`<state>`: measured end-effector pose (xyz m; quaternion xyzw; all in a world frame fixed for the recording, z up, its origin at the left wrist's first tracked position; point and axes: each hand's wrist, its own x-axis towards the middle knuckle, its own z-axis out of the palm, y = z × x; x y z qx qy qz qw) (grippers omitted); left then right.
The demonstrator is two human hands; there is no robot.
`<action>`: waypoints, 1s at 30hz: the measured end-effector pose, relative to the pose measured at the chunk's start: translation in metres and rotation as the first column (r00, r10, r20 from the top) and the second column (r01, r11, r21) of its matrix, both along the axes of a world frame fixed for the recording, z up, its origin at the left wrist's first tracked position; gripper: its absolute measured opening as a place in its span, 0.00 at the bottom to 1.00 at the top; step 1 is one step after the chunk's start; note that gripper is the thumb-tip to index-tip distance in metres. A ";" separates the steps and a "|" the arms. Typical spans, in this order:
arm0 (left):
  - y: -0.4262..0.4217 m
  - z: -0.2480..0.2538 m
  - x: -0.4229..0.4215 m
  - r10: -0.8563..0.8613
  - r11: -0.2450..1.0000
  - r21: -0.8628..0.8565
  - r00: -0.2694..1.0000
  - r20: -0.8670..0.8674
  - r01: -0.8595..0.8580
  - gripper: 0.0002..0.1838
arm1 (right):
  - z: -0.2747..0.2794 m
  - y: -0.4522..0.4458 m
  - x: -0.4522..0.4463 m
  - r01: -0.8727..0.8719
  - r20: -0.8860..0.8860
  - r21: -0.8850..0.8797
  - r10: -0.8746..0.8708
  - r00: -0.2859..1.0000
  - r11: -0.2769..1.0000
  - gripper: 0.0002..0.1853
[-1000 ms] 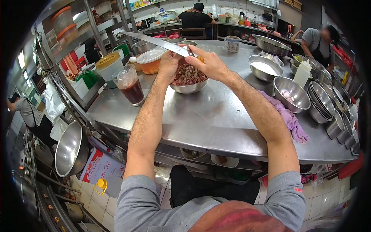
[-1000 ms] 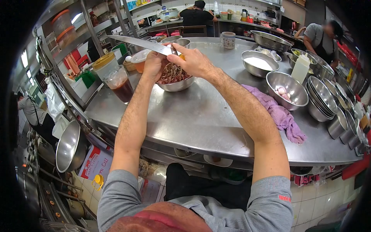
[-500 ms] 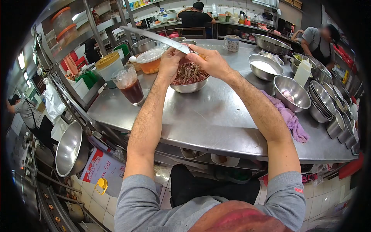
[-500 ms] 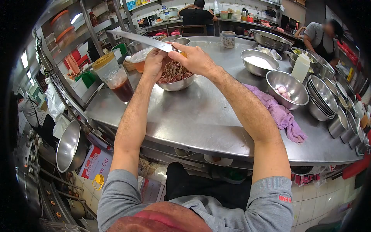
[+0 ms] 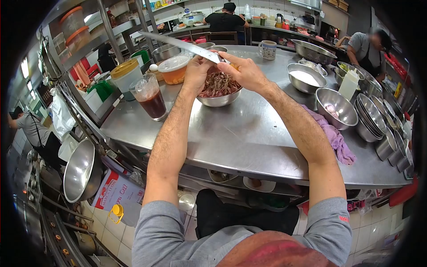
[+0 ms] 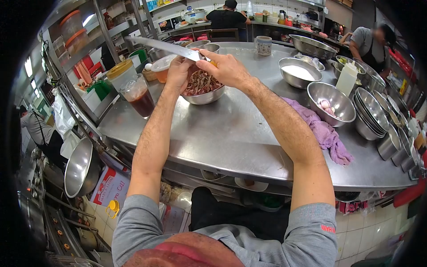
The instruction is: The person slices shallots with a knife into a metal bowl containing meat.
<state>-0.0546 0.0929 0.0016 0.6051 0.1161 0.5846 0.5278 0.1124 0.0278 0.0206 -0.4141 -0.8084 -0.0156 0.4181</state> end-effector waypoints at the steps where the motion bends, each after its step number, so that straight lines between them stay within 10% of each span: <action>1: 0.002 0.000 -0.002 -0.044 0.999 -0.003 0.999 0.002 0.044 0.12 | -0.002 0.004 0.003 0.000 -0.001 0.001 0.000 1.000 1.000 0.31; 3: -0.001 0.002 -0.003 -0.085 0.996 -0.009 0.996 0.005 0.085 0.12 | 0.006 -0.004 0.000 -0.395 -0.467 -0.379 0.196 0.862 0.836 0.30; 30: 0.003 0.002 -0.006 -0.036 0.998 0.045 0.998 -0.047 0.038 0.17 | 0.009 -0.010 -0.006 -0.343 -0.438 -0.381 0.159 0.885 0.859 0.26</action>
